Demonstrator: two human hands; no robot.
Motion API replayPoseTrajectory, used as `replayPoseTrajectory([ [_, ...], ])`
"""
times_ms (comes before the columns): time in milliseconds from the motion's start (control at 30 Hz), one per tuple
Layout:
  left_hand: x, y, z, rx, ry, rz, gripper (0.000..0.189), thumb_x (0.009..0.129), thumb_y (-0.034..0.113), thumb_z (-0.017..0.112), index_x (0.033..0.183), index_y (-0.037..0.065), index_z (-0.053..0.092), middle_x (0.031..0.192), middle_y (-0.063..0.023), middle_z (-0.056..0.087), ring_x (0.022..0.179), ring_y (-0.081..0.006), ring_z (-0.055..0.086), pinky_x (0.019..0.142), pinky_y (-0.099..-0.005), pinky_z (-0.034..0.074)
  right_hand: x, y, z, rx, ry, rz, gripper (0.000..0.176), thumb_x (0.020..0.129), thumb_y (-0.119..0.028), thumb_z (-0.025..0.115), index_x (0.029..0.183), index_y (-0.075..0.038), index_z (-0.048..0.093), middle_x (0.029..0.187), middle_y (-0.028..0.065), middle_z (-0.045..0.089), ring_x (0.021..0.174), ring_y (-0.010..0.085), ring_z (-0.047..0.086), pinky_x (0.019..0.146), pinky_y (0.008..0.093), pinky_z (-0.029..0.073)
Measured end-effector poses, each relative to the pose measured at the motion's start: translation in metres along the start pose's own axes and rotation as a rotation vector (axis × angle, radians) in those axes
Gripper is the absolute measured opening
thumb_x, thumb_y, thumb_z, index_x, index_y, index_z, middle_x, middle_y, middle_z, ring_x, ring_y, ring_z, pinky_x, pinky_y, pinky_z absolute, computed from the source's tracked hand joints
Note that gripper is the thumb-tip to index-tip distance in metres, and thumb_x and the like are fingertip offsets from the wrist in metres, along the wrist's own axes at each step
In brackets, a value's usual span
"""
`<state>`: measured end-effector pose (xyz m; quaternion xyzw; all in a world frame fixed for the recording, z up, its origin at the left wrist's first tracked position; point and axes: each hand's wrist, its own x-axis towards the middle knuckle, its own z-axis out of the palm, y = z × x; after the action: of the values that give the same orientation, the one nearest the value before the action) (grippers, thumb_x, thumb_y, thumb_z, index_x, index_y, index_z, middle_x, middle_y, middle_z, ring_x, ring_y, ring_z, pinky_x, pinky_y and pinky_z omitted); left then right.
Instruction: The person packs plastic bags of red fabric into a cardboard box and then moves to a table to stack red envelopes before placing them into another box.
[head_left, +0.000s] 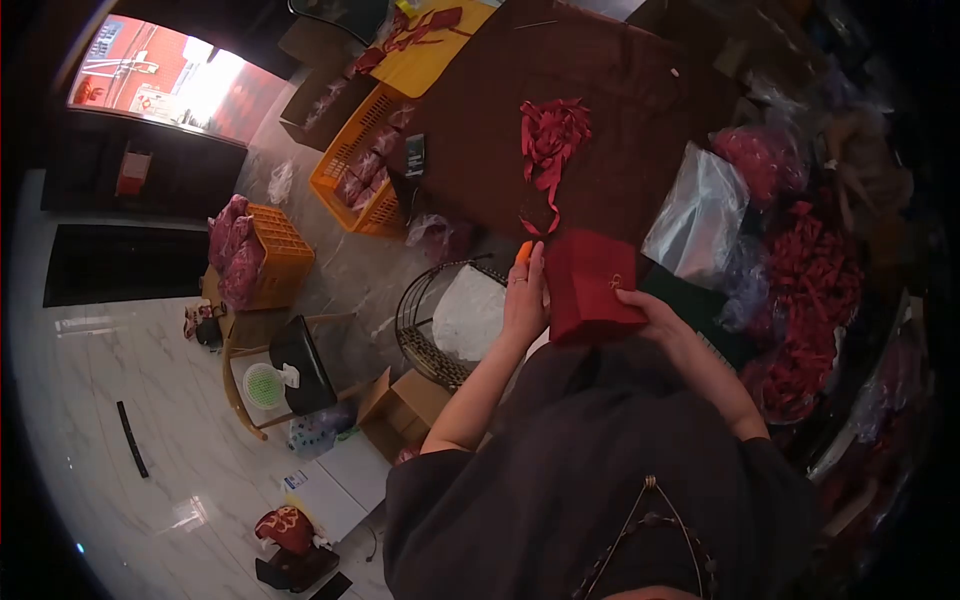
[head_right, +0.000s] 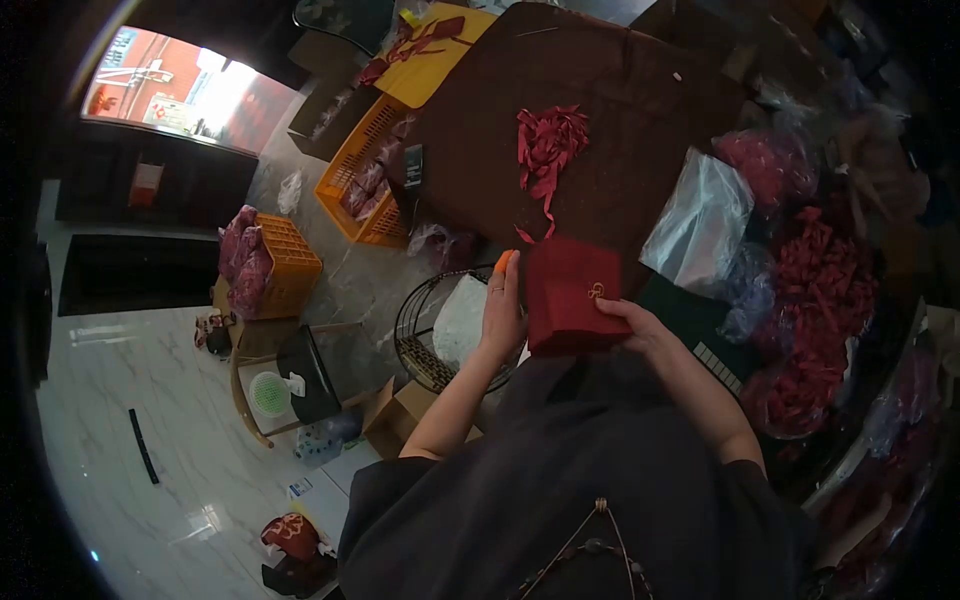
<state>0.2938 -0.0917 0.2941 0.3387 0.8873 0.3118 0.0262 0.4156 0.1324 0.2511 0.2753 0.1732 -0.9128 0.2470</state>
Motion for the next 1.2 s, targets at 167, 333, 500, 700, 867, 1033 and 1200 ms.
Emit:
replayPoseTrajectory([
  [167,0.041,-0.107,0.035,-0.919,-0.152,-0.531,0.059,0.093,0.024,0.059,0.143,0.004,0.034,0.136,-0.0109,0.05,0.116,-0.0226,0.053,0.092,-0.0321,0.046,0.077,-0.032,0.007,-0.007,0.104,-0.07,0.054,0.085,-0.02,0.07,0.131,-0.005,0.048,0.124,0.0126,0.059,0.112,0.0257,0.059,0.099,0.0427,0.047],
  [333,0.126,-0.183,-0.004,-1.322,-0.32,-0.761,0.065,0.094,0.036,0.058,0.146,0.007,0.033,0.139,-0.0088,0.047,0.119,-0.0162,0.05,0.099,-0.0301,0.04,0.202,-0.071,0.034,-0.092,0.248,-0.251,0.055,0.082,-0.012,0.073,0.13,-0.005,0.047,0.121,0.0104,0.059,0.11,0.0241,0.06,0.097,0.0407,0.048],
  [500,0.222,-0.273,-0.006,-1.068,-0.267,-0.672,0.077,0.084,0.024,0.074,0.146,0.005,0.032,0.139,-0.0146,0.045,0.122,-0.0202,0.05,0.101,-0.0337,0.041,0.337,-0.114,0.078,-0.027,0.248,-0.325,0.051,0.081,-0.006,0.072,0.126,-0.004,0.048,0.118,0.0098,0.059,0.107,0.0237,0.061,0.092,0.0373,0.052],
  [700,0.309,-0.351,-0.015,-1.116,-0.234,-0.753,0.071,0.085,0.02,0.071,0.145,0.004,0.036,0.138,-0.0108,0.048,0.127,-0.0202,0.046,0.105,-0.0318,0.036,0.458,-0.151,0.098,-0.018,0.286,-0.375,0.055,0.079,-0.008,0.075,0.126,-0.003,0.046,0.118,0.0108,0.059,0.105,0.0227,0.062,0.09,0.0358,0.052],
  [867,0.375,-0.404,0.009,-1.107,-0.262,-0.713,0.069,0.088,0.015,0.067,0.147,0.003,0.033,0.141,-0.0113,0.045,0.127,-0.0192,0.046,0.105,-0.0301,0.036,0.524,-0.188,0.094,0.029,0.335,-0.432,0.057,0.079,-0.01,0.076,0.125,-0.001,0.045,0.117,0.011,0.059,0.105,0.0222,0.061,0.091,0.0359,0.051],
  [1033,0.441,-0.464,0.057,-0.913,-0.177,-0.521,0.064,0.089,0.018,0.063,0.146,0.005,0.036,0.135,-0.0149,0.053,0.12,-0.0189,0.053,0.1,-0.0296,0.042,0.586,-0.244,0.094,0.037,0.283,-0.591,0.06,0.078,-0.008,0.076,0.127,-0.001,0.043,0.118,0.0113,0.058,0.106,0.022,0.061,0.092,0.0361,0.051],
  [1200,0.518,-0.476,0.043,-0.426,-0.113,-0.43,0.06,0.089,0.023,0.063,0.144,0.009,0.04,0.133,-0.0202,0.054,0.122,-0.0312,0.054,0.1,-0.0351,0.043,0.645,-0.308,0.101,-0.018,0.284,-0.708,0.07,0.076,-0.008,0.079,0.131,0.001,0.038,0.119,0.0115,0.058,0.106,0.0216,0.06,0.091,0.0357,0.051],
])
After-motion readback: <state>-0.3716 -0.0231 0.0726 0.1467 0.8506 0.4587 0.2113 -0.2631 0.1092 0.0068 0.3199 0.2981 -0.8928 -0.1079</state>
